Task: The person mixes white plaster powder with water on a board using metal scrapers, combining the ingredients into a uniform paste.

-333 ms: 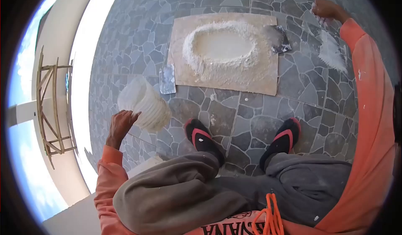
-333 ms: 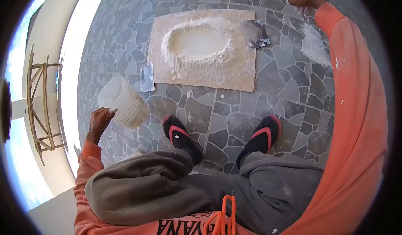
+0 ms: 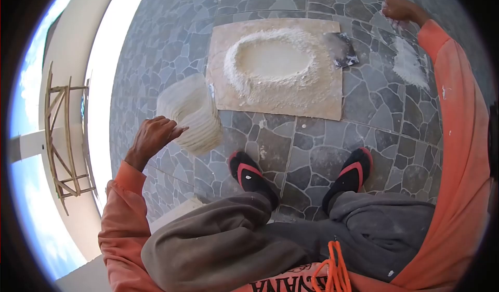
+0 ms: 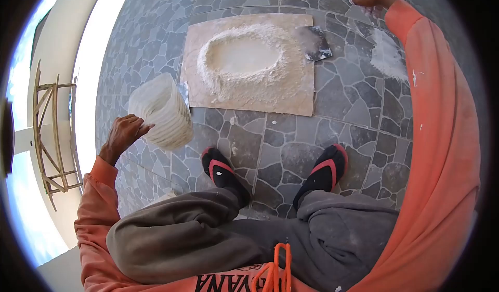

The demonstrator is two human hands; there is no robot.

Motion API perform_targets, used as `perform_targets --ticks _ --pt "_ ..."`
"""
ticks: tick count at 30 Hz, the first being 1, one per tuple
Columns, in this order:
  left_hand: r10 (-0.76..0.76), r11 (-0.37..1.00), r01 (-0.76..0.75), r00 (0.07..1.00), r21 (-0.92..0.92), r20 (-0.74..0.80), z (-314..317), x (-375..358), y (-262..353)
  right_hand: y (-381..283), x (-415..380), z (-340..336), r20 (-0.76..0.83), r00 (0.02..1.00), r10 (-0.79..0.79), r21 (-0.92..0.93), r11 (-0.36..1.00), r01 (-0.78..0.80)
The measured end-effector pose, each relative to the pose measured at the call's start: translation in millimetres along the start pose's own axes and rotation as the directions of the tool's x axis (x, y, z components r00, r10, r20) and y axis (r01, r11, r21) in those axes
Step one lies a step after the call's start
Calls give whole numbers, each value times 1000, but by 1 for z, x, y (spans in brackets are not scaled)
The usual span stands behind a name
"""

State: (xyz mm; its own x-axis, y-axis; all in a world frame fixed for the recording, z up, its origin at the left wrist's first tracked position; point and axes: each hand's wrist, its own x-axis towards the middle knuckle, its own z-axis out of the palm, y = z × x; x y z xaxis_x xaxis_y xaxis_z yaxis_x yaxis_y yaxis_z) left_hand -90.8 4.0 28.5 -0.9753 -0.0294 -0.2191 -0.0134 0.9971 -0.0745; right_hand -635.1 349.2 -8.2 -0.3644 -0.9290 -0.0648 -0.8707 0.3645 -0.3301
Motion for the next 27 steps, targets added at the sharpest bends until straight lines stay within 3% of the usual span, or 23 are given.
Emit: perform_targets --ticks 2,12,15,27 --pt "29 999 -29 999 -28 27 -3 15 1 18 0 10 -46 995 -89 -44 995 87" --pt "141 987 -128 981 -99 135 -2 77 5 39 14 10 37 994 99 -35 995 -98" --pt "233 971 -229 971 -65 50 1 90 5 44 16 10 58 989 136 -35 990 -134" --pt "284 959 -281 953 -39 107 -1 128 11 57 27 11 151 942 300 -36 954 -298"
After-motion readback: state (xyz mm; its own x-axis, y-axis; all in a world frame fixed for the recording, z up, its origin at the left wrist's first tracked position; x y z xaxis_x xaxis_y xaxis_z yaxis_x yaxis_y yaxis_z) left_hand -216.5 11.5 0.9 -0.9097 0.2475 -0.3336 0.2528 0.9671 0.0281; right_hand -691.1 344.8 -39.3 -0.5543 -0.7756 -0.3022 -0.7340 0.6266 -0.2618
